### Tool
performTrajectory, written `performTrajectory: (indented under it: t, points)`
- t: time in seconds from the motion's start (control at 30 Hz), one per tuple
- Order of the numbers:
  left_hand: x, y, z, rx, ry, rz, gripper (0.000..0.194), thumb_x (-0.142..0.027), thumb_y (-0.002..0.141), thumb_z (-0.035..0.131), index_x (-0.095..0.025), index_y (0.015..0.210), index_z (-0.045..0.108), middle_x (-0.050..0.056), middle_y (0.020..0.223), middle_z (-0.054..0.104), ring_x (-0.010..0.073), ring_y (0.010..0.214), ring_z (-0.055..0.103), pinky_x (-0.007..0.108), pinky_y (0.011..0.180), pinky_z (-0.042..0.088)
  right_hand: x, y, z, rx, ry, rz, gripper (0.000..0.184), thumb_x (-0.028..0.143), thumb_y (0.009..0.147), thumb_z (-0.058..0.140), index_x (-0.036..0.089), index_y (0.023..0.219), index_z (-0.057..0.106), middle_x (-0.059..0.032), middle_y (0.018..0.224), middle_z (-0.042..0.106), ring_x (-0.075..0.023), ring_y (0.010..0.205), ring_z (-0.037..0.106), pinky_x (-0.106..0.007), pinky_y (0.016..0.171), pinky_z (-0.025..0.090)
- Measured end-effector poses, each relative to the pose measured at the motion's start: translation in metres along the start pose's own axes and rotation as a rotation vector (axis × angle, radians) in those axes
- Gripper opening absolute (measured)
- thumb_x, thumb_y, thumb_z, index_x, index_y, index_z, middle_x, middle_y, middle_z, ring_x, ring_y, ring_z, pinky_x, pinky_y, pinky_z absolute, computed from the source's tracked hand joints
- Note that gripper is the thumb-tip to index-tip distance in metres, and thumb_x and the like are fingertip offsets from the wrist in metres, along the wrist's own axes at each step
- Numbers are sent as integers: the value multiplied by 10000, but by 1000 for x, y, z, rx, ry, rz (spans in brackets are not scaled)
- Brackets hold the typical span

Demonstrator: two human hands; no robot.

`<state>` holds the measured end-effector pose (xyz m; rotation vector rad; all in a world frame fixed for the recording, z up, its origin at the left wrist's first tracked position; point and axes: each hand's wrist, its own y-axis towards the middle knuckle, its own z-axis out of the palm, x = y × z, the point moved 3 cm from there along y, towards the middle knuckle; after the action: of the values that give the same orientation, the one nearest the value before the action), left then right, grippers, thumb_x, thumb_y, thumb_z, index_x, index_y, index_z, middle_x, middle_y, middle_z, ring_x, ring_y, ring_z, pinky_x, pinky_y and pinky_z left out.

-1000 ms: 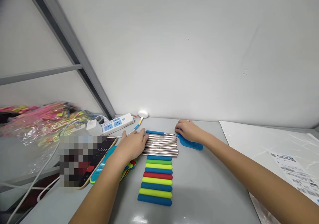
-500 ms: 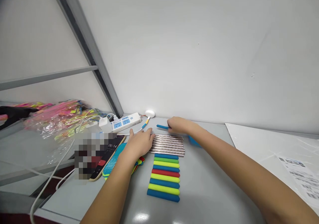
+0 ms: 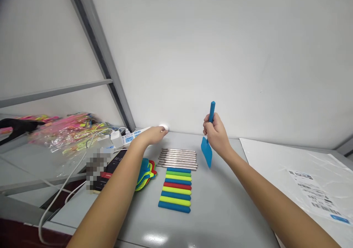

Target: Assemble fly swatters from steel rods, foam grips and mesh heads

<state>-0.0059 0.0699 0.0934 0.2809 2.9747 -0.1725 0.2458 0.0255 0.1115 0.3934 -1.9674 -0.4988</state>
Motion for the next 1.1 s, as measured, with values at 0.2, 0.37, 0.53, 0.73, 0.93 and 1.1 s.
performTrajectory:
  t: [0.2,0.37,0.53,0.73,0.93,1.1]
  points:
    - [-2,-30,4,-55,12,130,302,-369,997,444,-189,1154,628,98,1115,665,242,1033,634,391,907,499,2,-8,8,-85,76,22,115,317,927,300,276,1016,360,26,750,426,-160,638,509,-303,606,478]
    - [1,-65,13,-98,42,210,354,-389,997,358,-215,1037,664,91,970,702,265,958,657,357,866,458,-1,-16,4,-13,-83,38,154,361,937,376,249,965,479,-21,858,547,-187,762,563,-322,661,471]
    - [-6,-78,16,-164,49,296,383,-384,1010,307,-223,1021,654,85,969,694,261,961,634,352,841,432,-20,-29,-4,62,-280,120,243,401,920,443,239,742,479,-18,711,543,-187,632,509,-318,559,376]
    - [-8,-80,18,-205,56,352,382,-389,1015,311,-220,1028,654,87,970,696,264,957,629,364,845,420,-32,-33,4,174,-383,212,237,393,960,356,249,785,426,30,571,504,-168,497,466,-301,485,277]
    - [9,-74,23,-178,82,289,394,-403,1009,313,-203,1066,647,113,978,712,303,958,644,396,812,425,-26,-30,20,243,-398,220,242,394,978,312,254,788,364,50,542,434,-154,470,395,-300,475,238]
    - [20,-65,37,-140,67,222,449,-412,1011,299,-162,1271,567,153,1130,709,322,1123,617,481,1029,321,-19,-34,26,292,-382,209,238,401,988,297,256,809,360,51,567,437,-155,497,407,-295,481,250]
